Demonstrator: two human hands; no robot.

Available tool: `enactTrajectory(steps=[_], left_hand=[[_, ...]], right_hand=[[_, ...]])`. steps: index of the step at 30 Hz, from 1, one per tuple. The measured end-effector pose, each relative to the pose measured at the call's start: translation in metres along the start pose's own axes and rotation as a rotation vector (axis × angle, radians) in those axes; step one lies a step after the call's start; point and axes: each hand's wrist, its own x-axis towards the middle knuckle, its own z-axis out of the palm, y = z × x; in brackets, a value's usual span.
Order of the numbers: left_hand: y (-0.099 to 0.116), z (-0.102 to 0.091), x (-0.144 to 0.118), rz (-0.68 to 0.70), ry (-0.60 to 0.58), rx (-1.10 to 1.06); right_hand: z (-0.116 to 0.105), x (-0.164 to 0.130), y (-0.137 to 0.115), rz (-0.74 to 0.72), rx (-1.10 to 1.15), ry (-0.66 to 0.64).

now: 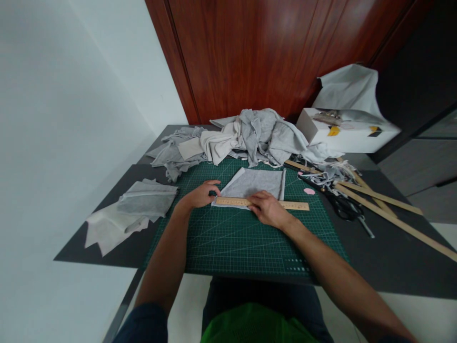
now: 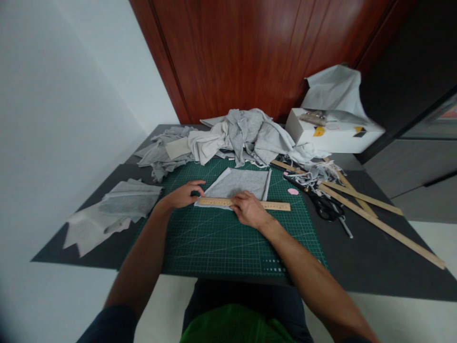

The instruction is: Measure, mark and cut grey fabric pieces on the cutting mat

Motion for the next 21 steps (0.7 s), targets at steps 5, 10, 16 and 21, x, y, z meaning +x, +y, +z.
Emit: enactTrajectory(steps=[5,10,16,21], left_hand=[[0.003,0.0,0.0,-0.01,0.022,-0.011],[0.01,-0.002,0.001,0.009,0.039,-0.018],[0.011,-0.001,0.003,-0.002,0.044,-0.003],[0.028,0.001,0.009,0.008,0.162,0.081]], right_hand=[[0.006,0.001,-0.004,0.008,0.002,-0.006],[0.005,-0.004,-0.002,0.034,-0.015,-0.002],[-0.02,-0.032,0.025,0.113,-0.051,-0.015],[-0.042,-0.062,0.045,0.19,-0.061,0.001]])
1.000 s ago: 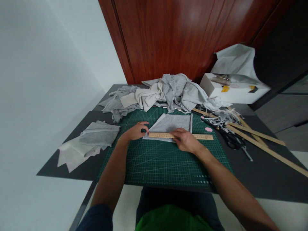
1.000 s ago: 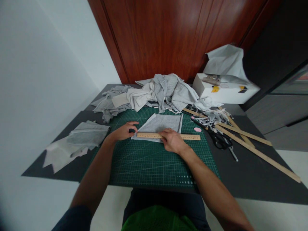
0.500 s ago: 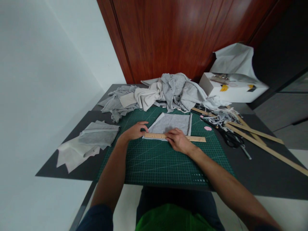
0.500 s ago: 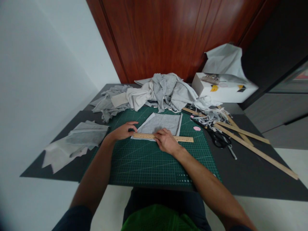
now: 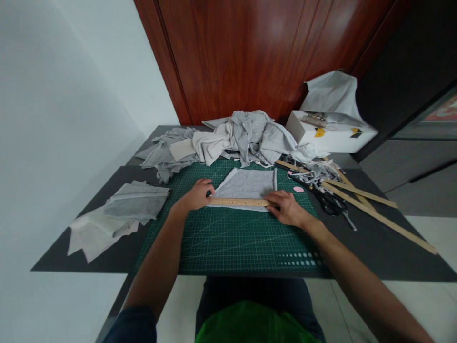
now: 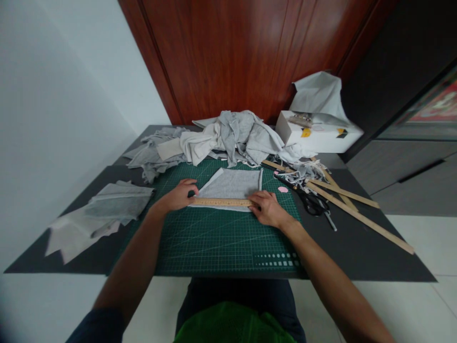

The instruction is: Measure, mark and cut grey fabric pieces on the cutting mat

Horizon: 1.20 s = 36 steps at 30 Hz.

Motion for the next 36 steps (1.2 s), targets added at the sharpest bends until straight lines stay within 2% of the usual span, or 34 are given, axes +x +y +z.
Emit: enactTrajectory(steps=[2,3,5,8,11,14,21,25,29,36], left_hand=[[0.024,0.004,0.008,0.026,0.121,0.018],[0.038,0.008,0.013,0.085,0.136,-0.005],[0.065,0.018,0.023,0.206,0.08,-0.07],[0.089,0.038,0.032,0.249,-0.008,-0.089],[0.089,0.053,0.033,0.223,-0.039,-0.11],[0.081,0.059,0.03,0.185,-0.008,-0.132],[0.083,0.059,0.027,0.172,0.003,-0.149],[0.083,0.061,0.027,0.185,0.015,-0.144],[0.081,0.062,0.027,0.194,0.018,-0.149],[0.082,0.06,0.028,0.188,-0.008,-0.158]], right_hand=[[-0.003,-0.005,0.003,0.002,0.001,0.011],[-0.004,-0.006,0.003,0.0,0.002,0.014],[-0.003,-0.006,0.002,-0.003,0.002,0.019],[-0.002,-0.005,-0.001,-0.005,-0.004,0.024],[-0.004,-0.006,0.0,-0.012,0.008,0.021],[-0.007,-0.012,0.005,-0.008,0.012,0.025],[-0.022,-0.031,0.026,0.055,-0.076,0.01],[-0.028,-0.03,0.025,0.091,-0.15,-0.029],[-0.028,-0.027,0.025,0.137,-0.192,0.002],[-0.033,-0.047,0.049,0.144,-0.177,0.046]])
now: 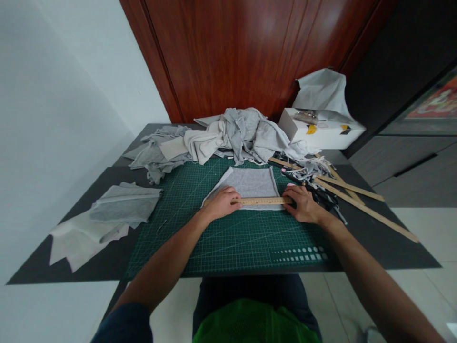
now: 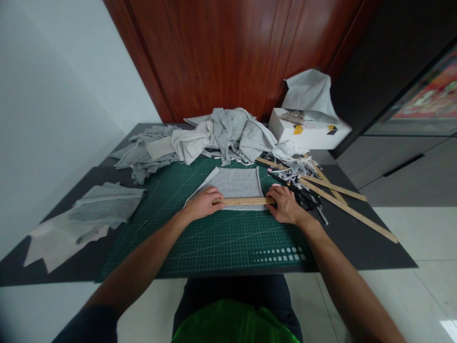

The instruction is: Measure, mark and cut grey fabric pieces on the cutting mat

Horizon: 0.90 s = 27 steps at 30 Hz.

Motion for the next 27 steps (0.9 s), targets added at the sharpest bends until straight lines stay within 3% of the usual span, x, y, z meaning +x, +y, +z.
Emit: enactTrajectory(steps=[9,27], left_hand=[[0.0,-0.002,-0.001,0.003,0.01,-0.017],[-0.005,0.001,-0.003,0.061,0.038,-0.025]], right_hand=[[0.002,0.012,-0.012,-0.183,0.18,-0.101],[-0.015,-0.008,0.027,-0.151,0.185,-0.093]])
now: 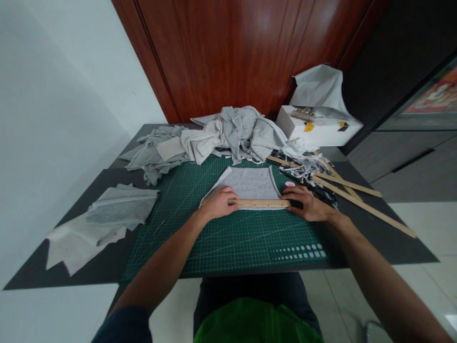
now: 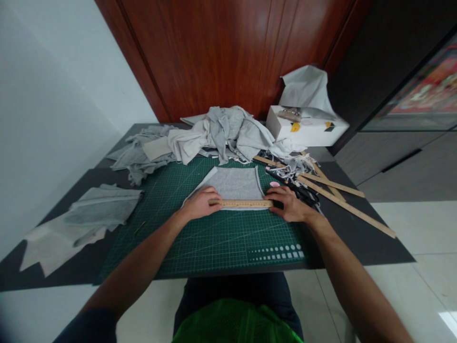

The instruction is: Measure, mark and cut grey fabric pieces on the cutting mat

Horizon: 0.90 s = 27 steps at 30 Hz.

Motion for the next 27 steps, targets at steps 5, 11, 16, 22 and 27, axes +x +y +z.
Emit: enactTrajectory(steps=[5,11,16,22,27], left_hand=[[0.002,-0.001,-0.001,0.022,0.0,0.034],[0.007,-0.003,-0.003,0.052,0.001,0.082],[0.007,-0.002,-0.005,0.024,-0.03,0.051],[0.01,-0.005,-0.009,0.007,-0.099,0.009],[0.019,-0.01,-0.011,0.036,-0.14,-0.016]], right_hand=[[-0.003,-0.005,0.002,0.001,-0.013,0.005],[0.008,0.022,-0.04,-0.037,0.012,0.228],[0.044,0.063,-0.089,-0.173,0.145,0.207],[0.068,0.068,-0.094,-0.197,0.211,0.178],[0.068,0.057,-0.092,-0.211,0.21,0.198]])
